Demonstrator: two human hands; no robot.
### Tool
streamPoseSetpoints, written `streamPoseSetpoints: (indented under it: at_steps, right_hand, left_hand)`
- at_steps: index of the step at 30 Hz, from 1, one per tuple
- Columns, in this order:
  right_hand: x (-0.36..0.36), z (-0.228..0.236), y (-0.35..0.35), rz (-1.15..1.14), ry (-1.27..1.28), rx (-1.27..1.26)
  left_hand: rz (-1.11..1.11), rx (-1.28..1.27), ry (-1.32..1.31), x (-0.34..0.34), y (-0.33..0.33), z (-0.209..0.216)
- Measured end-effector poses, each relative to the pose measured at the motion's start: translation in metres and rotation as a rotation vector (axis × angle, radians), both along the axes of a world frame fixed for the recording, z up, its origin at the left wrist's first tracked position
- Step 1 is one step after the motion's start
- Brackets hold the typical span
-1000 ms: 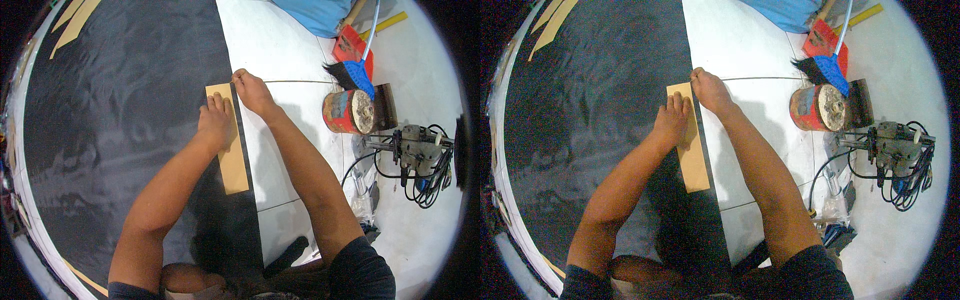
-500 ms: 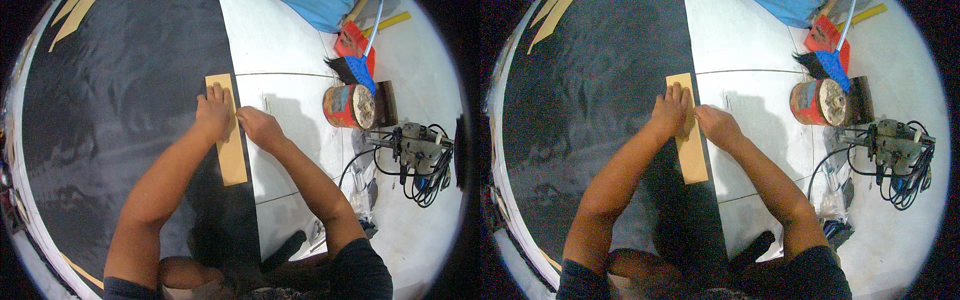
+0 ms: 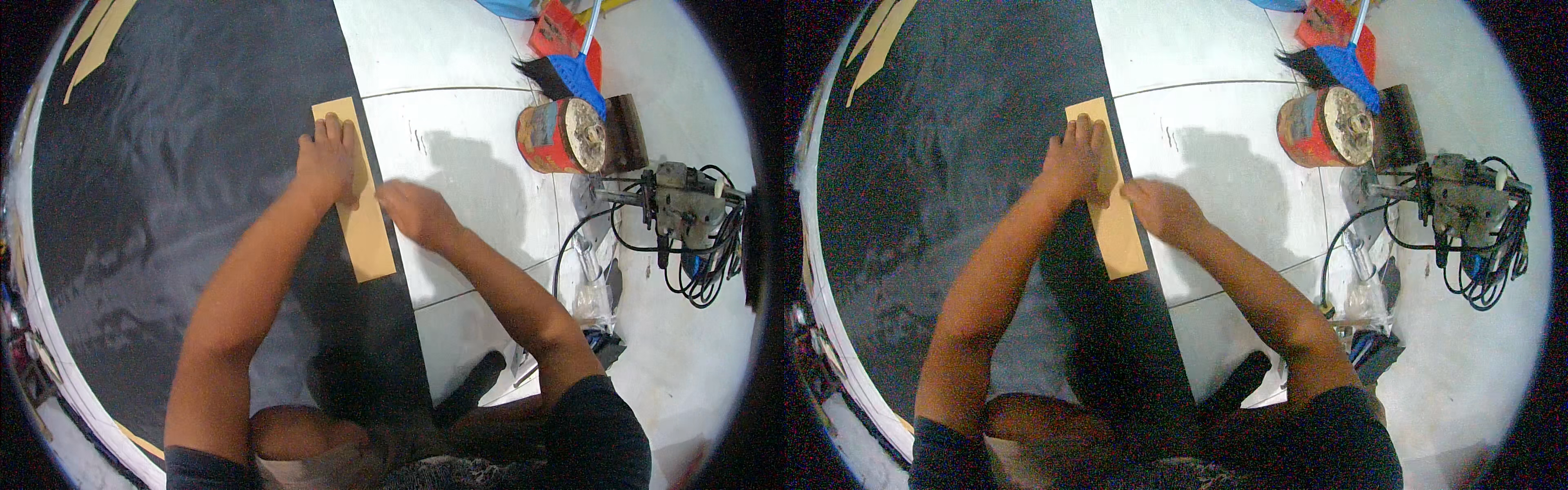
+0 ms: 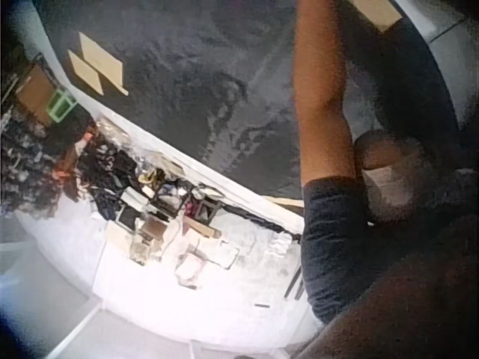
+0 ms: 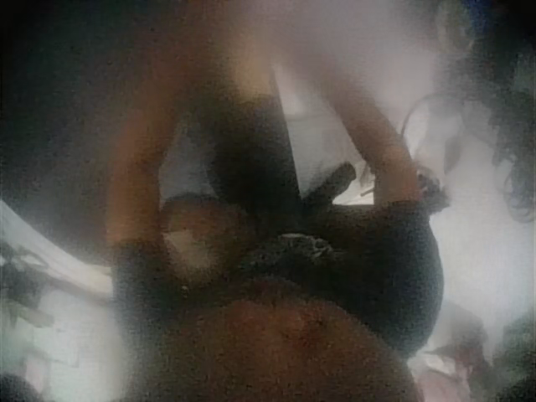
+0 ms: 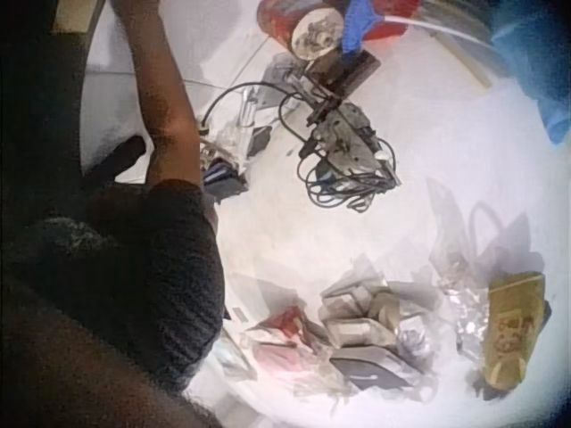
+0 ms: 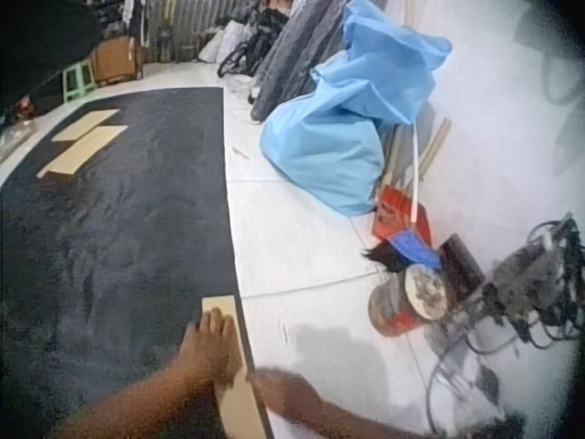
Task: The person sits on a black floor mat and applies rectangular pieces of beige tape to its surface. They pick up the tape pieces, position them carefully, and press them down firmly to ensure adhesion.
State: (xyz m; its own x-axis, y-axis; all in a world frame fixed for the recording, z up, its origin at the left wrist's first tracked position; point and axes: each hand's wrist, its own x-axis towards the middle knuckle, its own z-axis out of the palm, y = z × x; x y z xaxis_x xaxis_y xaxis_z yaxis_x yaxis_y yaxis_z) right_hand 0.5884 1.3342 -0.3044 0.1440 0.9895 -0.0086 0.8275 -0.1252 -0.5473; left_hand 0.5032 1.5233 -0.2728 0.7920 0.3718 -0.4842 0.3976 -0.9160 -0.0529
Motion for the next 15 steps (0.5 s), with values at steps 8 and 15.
streamPoseSetpoints:
  at_steps: [8, 15]
  right_hand:
    - [0.004, 0.000, 0.007, 0.015, -0.136, 0.087]
    - [-0.038, -0.012, -0.068, 0.056, -0.030, 0.199]
  left_hand:
    - [-0.004, -0.024, 0.003, 0.006, -0.001, 0.003]
    - [0.006, -0.019, 0.006, 0.005, -0.002, 0.001]
